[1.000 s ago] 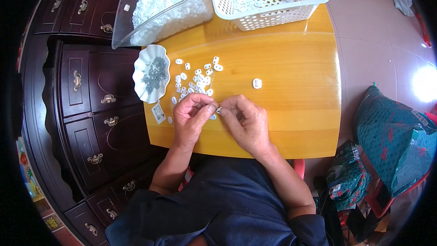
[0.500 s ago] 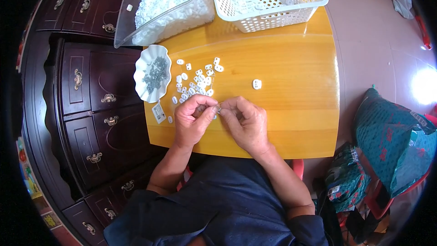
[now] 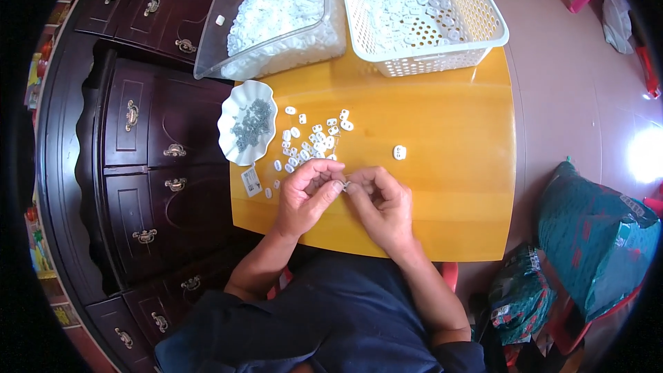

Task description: The person is manually inserting small silver metal pins into white plastic components at a workshop table.

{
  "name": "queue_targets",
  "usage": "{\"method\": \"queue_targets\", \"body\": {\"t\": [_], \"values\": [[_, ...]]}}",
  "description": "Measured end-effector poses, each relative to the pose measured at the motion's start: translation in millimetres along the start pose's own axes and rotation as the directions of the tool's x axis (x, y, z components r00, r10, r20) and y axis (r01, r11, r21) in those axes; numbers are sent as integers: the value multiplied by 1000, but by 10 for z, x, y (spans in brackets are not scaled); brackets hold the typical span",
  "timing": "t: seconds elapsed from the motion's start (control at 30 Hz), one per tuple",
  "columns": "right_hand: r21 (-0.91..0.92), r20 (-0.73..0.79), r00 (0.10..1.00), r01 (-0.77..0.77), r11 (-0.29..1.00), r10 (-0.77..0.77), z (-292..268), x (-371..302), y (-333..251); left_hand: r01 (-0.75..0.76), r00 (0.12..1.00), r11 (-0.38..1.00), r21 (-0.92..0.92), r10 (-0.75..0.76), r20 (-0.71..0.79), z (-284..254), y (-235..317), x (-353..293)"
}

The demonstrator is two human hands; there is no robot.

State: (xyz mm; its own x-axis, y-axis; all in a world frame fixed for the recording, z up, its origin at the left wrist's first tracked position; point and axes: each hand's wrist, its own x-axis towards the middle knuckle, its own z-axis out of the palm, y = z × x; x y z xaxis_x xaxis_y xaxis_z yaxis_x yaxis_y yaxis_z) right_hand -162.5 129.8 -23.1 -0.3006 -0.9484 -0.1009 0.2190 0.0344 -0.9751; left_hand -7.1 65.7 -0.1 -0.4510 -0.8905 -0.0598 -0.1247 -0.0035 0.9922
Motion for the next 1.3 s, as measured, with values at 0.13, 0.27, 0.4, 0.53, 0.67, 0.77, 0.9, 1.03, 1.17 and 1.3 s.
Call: {"method": "queue_targets", "body": {"t": [0.13, 0.27, 0.4, 0.53, 0.67, 0.77, 0.9, 1.03, 1.17, 1.3], "values": [[162, -2, 998, -64, 985, 65, 2, -9, -41, 16, 999, 1000, 24, -15, -38, 5, 42, -13], [251, -10, 996, -83, 964, 88, -3, -7, -61, 2, 998, 990, 140, -11, 64, -17, 71, -21], [151, -6, 999, -43, 988, 44, -7, -4, -50, -4, 999, 985, 175, -4, 49, 9, 76, 6], [73, -20, 999, 27, 997, -25, -19, -11, 38, -2, 999, 979, 204, -9, 52, 26, 26, 21], [-274, -4, 966, 246, 930, -257, -9, 6, -91, 74, 997, 995, 68, -73, -23, 63, 22, 28], [-419, 37, 937, 330, 846, -348, -6, 13, -117, 151, 988, 988, -18, -152, -27, 65, -13, 26], [-500, 75, 882, 437, 748, -466, -24, 37, -91, 199, 980, 978, -68, -200, -7, 71, 4, 4], [-512, 83, 875, 448, 733, -477, -28, 19, -87, 207, 978, 970, -126, -209, -2, 59, 66, -10], [-246, -56, 975, 195, 950, -214, -31, -24, -85, 118, 993, 992, 36, -119, 22, -67, 87, -78], [53, -107, 994, -15, 998, 21, -77, -17, 23, -53, 999, 926, 375, 52, 12, -231, 89, -121]]}}
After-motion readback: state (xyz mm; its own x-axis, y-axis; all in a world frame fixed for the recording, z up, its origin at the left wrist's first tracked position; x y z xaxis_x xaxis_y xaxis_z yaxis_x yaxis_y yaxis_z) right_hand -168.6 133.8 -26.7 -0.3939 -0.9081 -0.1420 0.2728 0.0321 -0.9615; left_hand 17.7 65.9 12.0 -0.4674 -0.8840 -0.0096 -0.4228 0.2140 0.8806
